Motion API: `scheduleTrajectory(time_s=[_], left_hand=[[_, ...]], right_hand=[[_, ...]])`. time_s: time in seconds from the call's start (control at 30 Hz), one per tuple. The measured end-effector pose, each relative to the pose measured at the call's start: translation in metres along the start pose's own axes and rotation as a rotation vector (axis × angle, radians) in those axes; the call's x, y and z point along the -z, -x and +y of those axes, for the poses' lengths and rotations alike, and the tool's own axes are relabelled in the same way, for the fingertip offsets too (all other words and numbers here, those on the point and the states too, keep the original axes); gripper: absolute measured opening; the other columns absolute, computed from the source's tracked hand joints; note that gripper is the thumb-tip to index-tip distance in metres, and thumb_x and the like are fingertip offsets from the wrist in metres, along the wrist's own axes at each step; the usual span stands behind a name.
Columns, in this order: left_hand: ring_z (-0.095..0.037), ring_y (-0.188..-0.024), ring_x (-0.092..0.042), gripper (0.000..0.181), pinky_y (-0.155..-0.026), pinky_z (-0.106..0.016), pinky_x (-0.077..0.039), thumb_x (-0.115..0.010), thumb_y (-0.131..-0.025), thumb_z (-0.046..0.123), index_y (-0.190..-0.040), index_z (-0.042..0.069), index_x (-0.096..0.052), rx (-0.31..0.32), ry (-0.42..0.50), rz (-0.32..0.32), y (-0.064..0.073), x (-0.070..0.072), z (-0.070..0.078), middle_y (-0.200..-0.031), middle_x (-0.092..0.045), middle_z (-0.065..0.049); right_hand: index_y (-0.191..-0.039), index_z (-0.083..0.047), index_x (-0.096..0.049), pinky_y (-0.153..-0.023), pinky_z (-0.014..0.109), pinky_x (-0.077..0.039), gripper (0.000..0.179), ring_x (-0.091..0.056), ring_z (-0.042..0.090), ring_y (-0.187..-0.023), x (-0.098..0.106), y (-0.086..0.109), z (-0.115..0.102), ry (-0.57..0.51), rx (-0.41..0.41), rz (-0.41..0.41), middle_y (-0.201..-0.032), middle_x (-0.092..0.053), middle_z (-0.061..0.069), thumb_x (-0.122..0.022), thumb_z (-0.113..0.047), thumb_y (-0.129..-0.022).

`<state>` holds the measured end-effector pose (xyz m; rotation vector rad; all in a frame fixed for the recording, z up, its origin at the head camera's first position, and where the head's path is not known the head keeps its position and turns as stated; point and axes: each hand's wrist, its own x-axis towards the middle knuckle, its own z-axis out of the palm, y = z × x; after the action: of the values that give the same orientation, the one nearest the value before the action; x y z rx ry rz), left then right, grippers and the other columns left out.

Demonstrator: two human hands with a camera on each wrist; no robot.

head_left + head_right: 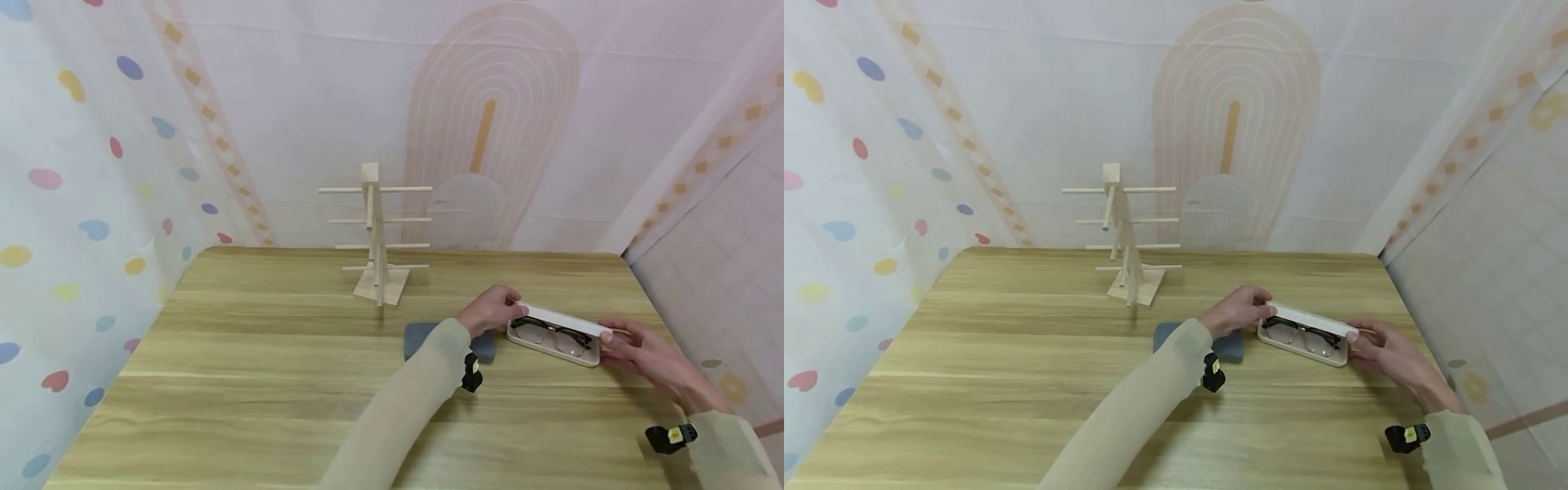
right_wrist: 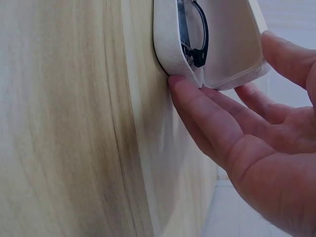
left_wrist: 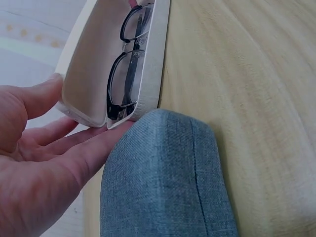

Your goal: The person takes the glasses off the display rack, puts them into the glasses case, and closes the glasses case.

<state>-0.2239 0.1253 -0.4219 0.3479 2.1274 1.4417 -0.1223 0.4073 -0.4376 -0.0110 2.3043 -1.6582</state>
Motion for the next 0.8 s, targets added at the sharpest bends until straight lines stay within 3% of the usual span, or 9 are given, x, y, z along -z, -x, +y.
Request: scheduleTrajectory(time_s=[0.1,0.23,0.33,0.53,0.8], left_hand=[[-0.021,-0.114,-0.063,0.046,-0.089,-0.04,-0.06,-0.065,-0.103,0.013,-0.146,0.0,-0.056,0.017,0.004,-0.014,0.0002,0.001,-0.0002,-0.135,-0.061,-0.012],[-0.02,-0.113,-0.063,0.047,-0.088,-0.039,-0.06,-0.068,-0.101,0.01,-0.146,0.0,-0.056,0.033,0.001,-0.023,0.0001,0.0016,0.0007,-0.133,-0.061,-0.011],[-0.019,-0.108,-0.064,0.049,-0.086,-0.037,-0.06,-0.069,-0.1,0.008,-0.146,0.0,-0.056,0.036,-0.018,-0.043,0.0003,0.0026,0.0011,-0.13,-0.062,-0.01],[-0.015,-0.097,-0.064,0.051,-0.083,-0.035,-0.061,-0.07,-0.098,0.005,-0.147,0.0,-0.055,0.013,-0.068,-0.08,0.0009,0.0053,-0.0005,-0.124,-0.062,-0.008],[-0.01,-0.089,-0.061,0.051,-0.079,-0.031,-0.06,-0.074,-0.095,0.004,-0.143,0.001,-0.058,-0.007,-0.143,-0.045,0.0027,0.005,-0.0018,-0.123,-0.063,-0.009]], right_hand=[[-0.149,0.023,-0.019,-0.089,0.027,-0.059,0.062,-0.067,0.003,-0.104,-0.0006,0.0,0.0015,0.002,0.025,-0.001,-0.132,-0.057,0.027,-0.05,-0.013,-0.11],[-0.147,0.025,-0.021,-0.088,0.024,-0.058,0.06,-0.065,0.001,-0.105,0.0,0.0001,0.0037,-0.032,0.064,0.001,-0.122,-0.063,0.005,-0.054,-0.006,-0.108],[-0.145,0.025,-0.025,-0.086,0.023,-0.058,0.058,-0.065,0.002,-0.104,0.0007,0.0018,0.004,-0.004,0.079,0.005,-0.117,-0.063,-0.005,-0.055,-0.006,-0.107],[-0.146,0.018,-0.035,-0.083,0.021,-0.055,0.055,-0.061,0.0,-0.104,-0.0007,0.0055,0.0023,0.123,0.083,0.041,-0.118,-0.062,-0.006,-0.058,-0.012,-0.106],[-0.145,0.011,-0.044,-0.083,0.015,-0.049,0.055,-0.048,-0.014,-0.108,-0.0033,0.0065,0.0039,0.256,0.1,0.099,-0.124,-0.058,-0.01,-0.067,-0.015,-0.102]])
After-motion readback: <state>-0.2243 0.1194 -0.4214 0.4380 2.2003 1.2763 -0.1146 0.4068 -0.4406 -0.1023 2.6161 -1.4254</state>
